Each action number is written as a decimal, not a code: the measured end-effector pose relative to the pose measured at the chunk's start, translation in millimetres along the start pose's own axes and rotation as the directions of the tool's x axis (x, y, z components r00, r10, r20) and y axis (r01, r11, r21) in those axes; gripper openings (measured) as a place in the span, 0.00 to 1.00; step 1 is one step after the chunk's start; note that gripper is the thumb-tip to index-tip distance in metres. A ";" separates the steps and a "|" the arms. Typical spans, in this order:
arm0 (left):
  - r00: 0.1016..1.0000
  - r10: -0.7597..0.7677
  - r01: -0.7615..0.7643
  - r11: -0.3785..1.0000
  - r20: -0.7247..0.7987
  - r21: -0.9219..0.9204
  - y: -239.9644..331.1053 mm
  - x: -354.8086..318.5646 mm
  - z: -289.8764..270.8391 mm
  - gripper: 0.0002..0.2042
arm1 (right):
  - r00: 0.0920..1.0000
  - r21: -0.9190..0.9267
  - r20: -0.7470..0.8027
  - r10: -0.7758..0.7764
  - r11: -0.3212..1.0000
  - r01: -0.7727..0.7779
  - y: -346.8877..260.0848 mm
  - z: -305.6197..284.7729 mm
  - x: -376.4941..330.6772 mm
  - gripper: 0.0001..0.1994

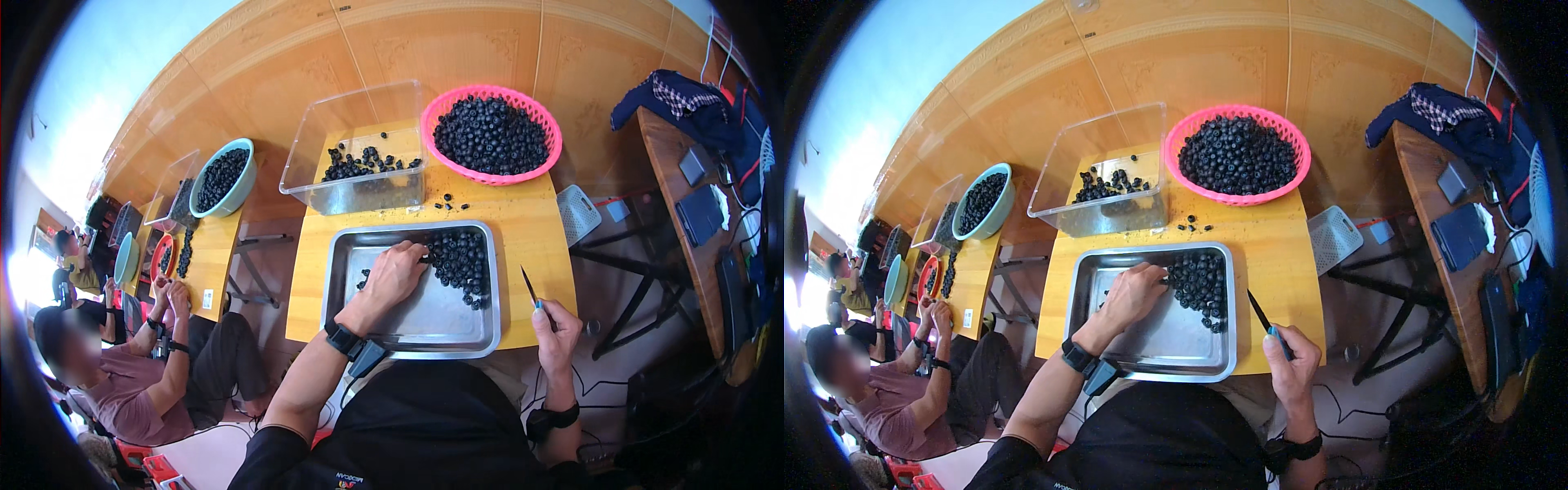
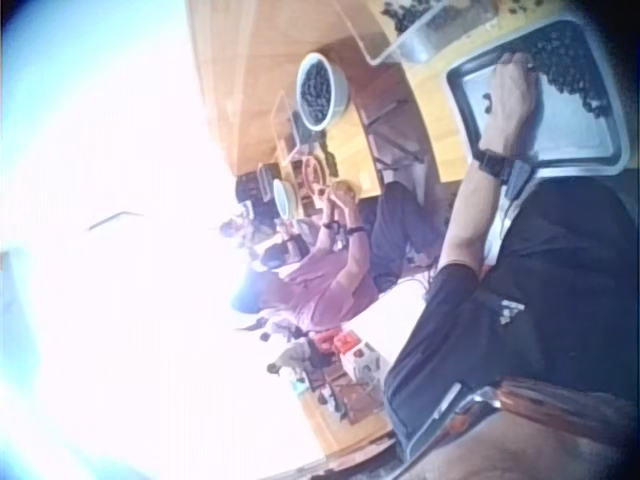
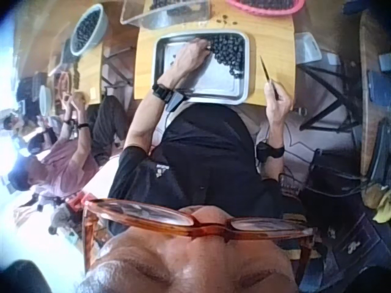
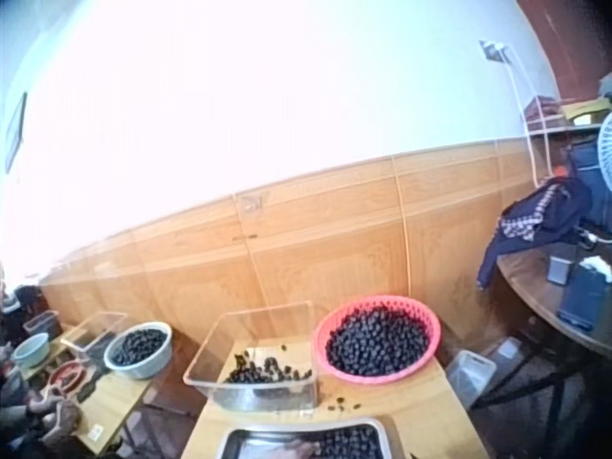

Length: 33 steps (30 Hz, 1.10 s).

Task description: Trimming excess material from small black rubber or plastic parts using a small knife.

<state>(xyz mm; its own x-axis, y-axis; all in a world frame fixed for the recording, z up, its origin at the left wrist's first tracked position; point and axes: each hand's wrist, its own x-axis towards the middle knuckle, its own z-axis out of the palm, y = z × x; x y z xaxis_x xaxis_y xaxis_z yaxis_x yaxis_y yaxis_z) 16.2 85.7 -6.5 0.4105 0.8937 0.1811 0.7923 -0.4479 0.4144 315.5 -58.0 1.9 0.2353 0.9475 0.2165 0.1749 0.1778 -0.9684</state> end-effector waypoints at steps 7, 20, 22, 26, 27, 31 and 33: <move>0.998 -0.064 0.068 0.960 0.022 -0.270 8.8 -14.0 -17.5 0.16 | 0.999 0.044 0.025 0.022 0.999 -0.023 2.3 3.5 7.5 0.18; 0.945 -0.252 0.304 0.447 0.207 -0.841 10.9 -45.8 -18.8 0.08 | 0.988 0.091 0.152 -0.009 0.996 -0.005 -7.1 31.2 6.2 0.17; 0.946 -0.246 0.284 0.309 0.212 -0.908 12.2 -49.9 -15.6 0.07 | 0.985 0.091 0.171 0.008 0.996 -0.024 -8.4 34.6 5.1 0.17; 0.929 -0.244 0.265 -0.080 0.277 -0.961 19.7 -55.6 -15.0 0.06 | 0.976 0.074 0.217 -0.019 0.997 0.003 -8.5 43.6 5.7 0.18; 0.930 -0.244 0.264 -0.082 0.276 -0.961 22.3 -56.7 -15.6 0.06 | 0.972 0.059 0.234 -0.026 0.998 0.013 -9.6 46.0 5.9 0.18; 0.916 -0.232 0.262 -0.276 0.329 -0.925 35.3 -61.5 -19.8 0.06 | 0.972 0.089 0.217 -0.088 0.994 0.070 -6.2 57.8 4.8 0.18; 0.916 -0.220 0.255 -0.322 0.334 -0.912 37.8 -64.2 -18.6 0.06 | 0.961 0.051 0.261 -0.090 0.995 0.080 -8.1 61.2 6.5 0.17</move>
<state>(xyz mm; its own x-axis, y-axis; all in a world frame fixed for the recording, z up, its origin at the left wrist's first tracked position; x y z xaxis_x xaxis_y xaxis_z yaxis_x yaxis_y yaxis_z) 11.4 11.8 14.1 0.3527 0.9087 -0.2232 -0.5620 0.3965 0.7259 257.0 -37.1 3.6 -0.0393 0.9639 0.2632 0.1437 0.2661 -0.9532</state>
